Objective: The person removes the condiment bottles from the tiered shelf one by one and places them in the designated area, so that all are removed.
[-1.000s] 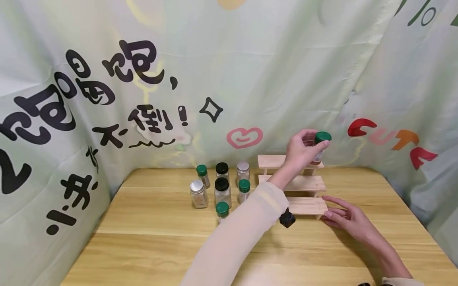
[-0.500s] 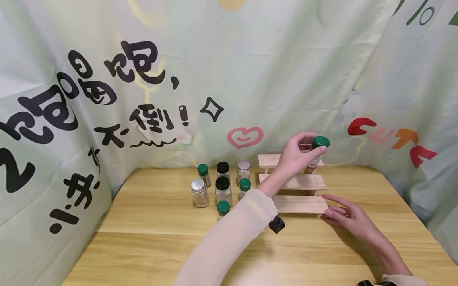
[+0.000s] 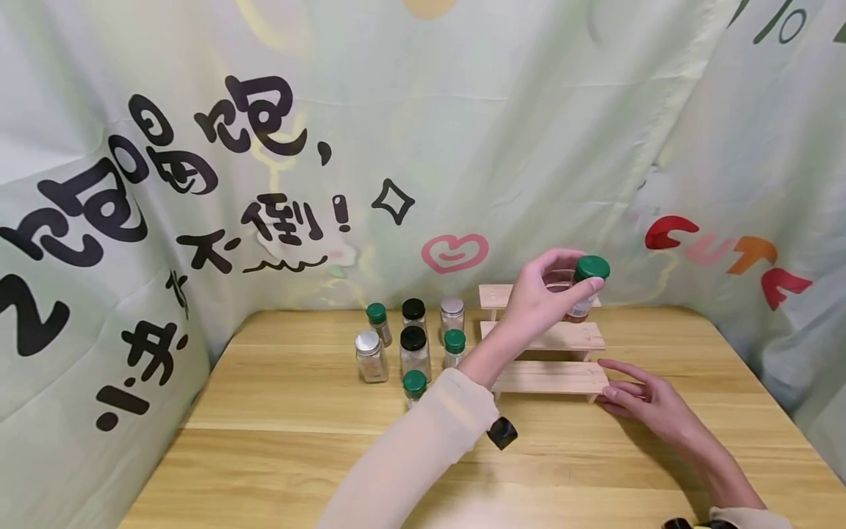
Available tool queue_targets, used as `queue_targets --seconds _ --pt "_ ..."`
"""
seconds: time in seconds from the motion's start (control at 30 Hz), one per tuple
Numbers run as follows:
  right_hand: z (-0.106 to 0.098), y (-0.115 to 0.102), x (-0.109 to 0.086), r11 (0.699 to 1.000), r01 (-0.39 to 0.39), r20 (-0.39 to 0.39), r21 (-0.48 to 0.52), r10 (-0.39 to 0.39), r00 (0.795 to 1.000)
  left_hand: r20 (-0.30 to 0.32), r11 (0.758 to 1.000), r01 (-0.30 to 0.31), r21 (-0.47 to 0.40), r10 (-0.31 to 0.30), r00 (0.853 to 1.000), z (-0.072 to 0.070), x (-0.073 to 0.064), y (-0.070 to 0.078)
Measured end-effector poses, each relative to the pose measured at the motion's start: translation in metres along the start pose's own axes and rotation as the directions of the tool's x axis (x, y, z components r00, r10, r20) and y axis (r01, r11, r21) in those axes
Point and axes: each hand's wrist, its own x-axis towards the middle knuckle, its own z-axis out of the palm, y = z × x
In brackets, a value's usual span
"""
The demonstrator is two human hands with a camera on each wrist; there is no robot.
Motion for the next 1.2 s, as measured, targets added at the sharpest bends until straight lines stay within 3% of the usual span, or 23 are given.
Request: queue_targets --seconds 0.17,0.43,0.67,1.2 --pt "0.000 0.000 -0.001 1.000 0.021 0.001 -0.002 -0.021 1.000 0.021 0.999 -0.046 -0.029 0.046 0.999 -0.005 -0.011 0.007" --pt "-0.002 0.000 -0.004 1.000 -0.011 -0.024 -0.009 0.011 1.000 0.029 0.997 -0.045 -0.057 0.047 0.998 -0.014 -0.026 0.014" --pt "-0.003 0.001 -0.004 1.000 0.000 -0.024 -0.009 -0.001 1.000 0.044 0.995 -0.080 -0.064 0.083 0.996 -0.025 -0.037 0.015" --pt "-0.001 0.002 0.000 1.000 -0.004 -0.017 -0.005 0.003 1.000 0.005 0.994 -0.033 -0.102 0.034 0.999 -0.055 -0.071 0.012"
